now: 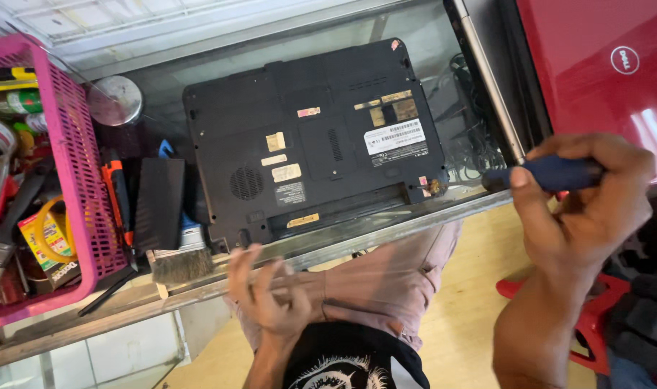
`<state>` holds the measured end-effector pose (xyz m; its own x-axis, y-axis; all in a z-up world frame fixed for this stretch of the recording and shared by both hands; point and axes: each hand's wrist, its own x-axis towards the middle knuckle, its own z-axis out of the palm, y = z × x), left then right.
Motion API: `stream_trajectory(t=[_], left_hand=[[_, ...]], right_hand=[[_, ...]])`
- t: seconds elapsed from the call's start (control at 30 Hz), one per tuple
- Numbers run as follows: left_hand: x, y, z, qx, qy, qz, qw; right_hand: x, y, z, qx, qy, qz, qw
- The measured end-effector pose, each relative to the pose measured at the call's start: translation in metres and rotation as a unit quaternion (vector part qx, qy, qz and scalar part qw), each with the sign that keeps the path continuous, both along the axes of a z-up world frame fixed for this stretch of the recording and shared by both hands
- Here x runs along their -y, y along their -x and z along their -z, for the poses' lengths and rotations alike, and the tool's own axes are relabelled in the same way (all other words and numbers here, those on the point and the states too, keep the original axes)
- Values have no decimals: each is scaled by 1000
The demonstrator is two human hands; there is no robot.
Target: The person uses a screwdriver to remove screws from the bottom panel of a black laptop. They then remove the laptop battery and place it on the table.
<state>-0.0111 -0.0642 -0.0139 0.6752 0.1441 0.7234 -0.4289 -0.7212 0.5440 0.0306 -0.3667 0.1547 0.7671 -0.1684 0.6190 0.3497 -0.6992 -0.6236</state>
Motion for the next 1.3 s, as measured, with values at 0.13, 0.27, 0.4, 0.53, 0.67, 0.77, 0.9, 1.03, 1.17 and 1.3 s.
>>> stream_trajectory(t=[0.13, 0.27, 0.4, 0.53, 0.67, 0.77, 0.9, 1.03, 1.17, 1.3], left_hand=[[34, -29, -34, 7, 75, 132, 988], [71, -70, -74, -98, 104, 302, 942], [105, -109, -85, -199, 134, 460, 855], [127, -126, -75, -179, 137, 480, 848], [131, -125, -69, -180, 155, 470, 850], [133, -130, -67, -174, 148, 463, 856], [133, -129, -60, -171, 165, 437, 868], [136, -131, -64, -167, 144, 409, 885], [134, -134, -80, -202, 130, 451, 859], [138, -134, -81, -224, 164, 432, 858]], right_hand=[[15, -13, -3, -5, 149, -46, 988], [-4, -30, -43, -76, 278, -146, 946], [-22, -54, -78, -153, 335, -244, 897], [-19, -53, -78, -171, 461, -83, 867], [-18, -48, -78, -192, 493, -44, 847], [-13, -55, -85, -266, 454, -115, 843], [-6, -60, -94, -401, 415, -257, 775], [-16, -60, -112, -433, 437, -250, 748], [-20, -61, -110, -420, 457, -161, 767], [8, -64, -100, -330, 403, -337, 784]])
